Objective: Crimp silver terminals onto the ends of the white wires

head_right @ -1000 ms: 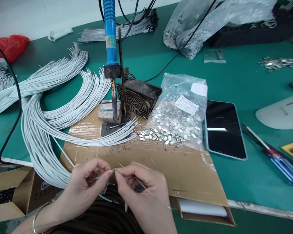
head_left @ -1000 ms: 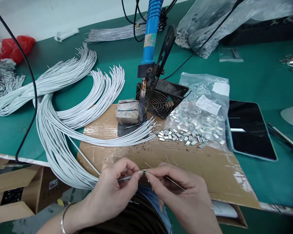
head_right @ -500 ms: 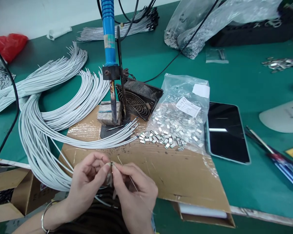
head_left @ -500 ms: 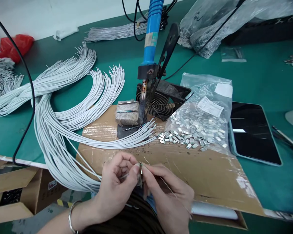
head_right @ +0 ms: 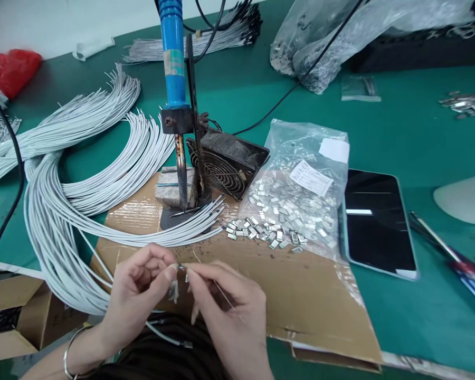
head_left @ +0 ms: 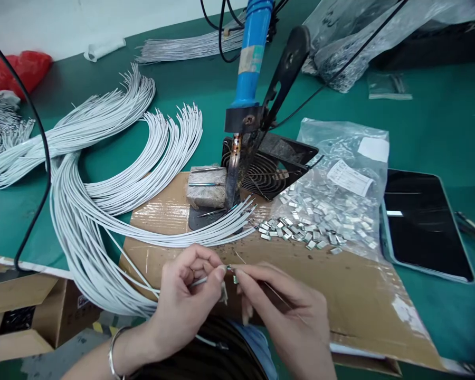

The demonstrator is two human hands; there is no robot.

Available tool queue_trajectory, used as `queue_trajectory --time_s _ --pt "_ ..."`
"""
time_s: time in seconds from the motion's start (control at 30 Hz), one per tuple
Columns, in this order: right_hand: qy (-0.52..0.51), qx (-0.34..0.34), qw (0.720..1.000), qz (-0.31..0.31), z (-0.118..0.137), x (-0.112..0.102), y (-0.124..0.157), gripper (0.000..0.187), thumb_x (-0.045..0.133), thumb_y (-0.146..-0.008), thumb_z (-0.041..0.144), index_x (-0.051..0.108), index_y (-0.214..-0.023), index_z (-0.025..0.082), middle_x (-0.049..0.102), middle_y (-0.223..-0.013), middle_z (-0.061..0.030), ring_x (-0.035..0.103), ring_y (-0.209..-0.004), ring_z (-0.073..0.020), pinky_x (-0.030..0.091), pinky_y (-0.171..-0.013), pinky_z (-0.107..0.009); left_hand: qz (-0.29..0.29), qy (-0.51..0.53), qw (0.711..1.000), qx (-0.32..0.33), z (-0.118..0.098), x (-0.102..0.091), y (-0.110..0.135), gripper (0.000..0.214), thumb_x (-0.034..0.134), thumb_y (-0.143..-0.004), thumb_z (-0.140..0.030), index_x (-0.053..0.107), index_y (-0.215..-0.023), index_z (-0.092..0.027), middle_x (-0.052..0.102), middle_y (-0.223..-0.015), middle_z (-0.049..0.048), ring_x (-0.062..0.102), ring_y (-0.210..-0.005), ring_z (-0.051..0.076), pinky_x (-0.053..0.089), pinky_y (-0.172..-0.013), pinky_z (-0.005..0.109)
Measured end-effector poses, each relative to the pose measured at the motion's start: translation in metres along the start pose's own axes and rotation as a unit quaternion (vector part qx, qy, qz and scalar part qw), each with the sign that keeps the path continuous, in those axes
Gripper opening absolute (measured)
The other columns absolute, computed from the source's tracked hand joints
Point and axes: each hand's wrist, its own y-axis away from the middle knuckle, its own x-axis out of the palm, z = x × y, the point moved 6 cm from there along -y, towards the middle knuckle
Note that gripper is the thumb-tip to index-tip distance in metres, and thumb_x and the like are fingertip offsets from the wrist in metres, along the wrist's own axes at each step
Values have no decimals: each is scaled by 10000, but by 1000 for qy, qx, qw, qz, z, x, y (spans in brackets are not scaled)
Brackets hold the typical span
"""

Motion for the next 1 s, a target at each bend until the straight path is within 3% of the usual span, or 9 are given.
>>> queue_trajectory --time_s 0.1,0.2,0.33,0.47,0.77,0.9,1.0 --pt "-40 120 992 8 -6 -1 -2 109 808 -844 342 879 -902 282 579 -529 41 531 -438 -79 484 -439 -168 -4 -42 999 15 0 -1 0 166 688 -940 -272 616 -831 -169 566 -595 -38 428 -516 83 343 -499 182" --pt "-31 158 987 24 -4 2 -4 136 811 -827 366 881 -895 272 543 -497 48 523 -426 -81 476 -432 -171 -5 -97 994 51 -2 -1 1 134 654 -951 -252 631 -844 -176 598 -604 -22 404 -500 88 302 -475 203" --pt "4 89 996 32 5 3 -11 96 787 -847 308 877 -830 280 603 -596 31 528 -461 -69 427 -448 -170 -14 -135 989 66 -2 -1 0 131 654 -947 -246 643 -838 -175 557 -580 -36 377 -488 88 279 -461 208" --pt "52 13 998 22 9 1 -13 117 764 -880 268 867 -831 289 634 -611 27 527 -509 -77 412 -486 -182 -10 -86 996 30 -1 1 -4 143 653 -943 -250 627 -828 -168 567 -585 -35 429 -501 86 332 -481 185" --pt "-28 89 991 -100 -7 -12 -15 54 820 -834 301 830 -798 262 660 -579 41 564 -455 -62 492 -491 -155 -28 -57 998 -8 -9 -1 -13 158 717 -867 -264 630 -787 -160 530 -570 -45 400 -502 79 306 -479 184" --pt "-24 44 997 -55 -4 -7 -22 56 805 -869 279 839 -826 285 674 -572 40 608 -480 -76 532 -526 -158 -16 -68 997 -18 -12 -1 -15 169 710 -860 -274 619 -763 -170 430 -526 -82 290 -485 72 222 -462 203" --pt "-4 -9 1000 -3 0 -4 -27 95 782 -896 244 849 -860 300 743 -746 16 633 -531 -73 532 -526 -160 -13 -70 997 -15 -15 0 -16 146 714 -847 -252 625 -766 -168 535 -589 -40 339 -506 77 255 -469 205"
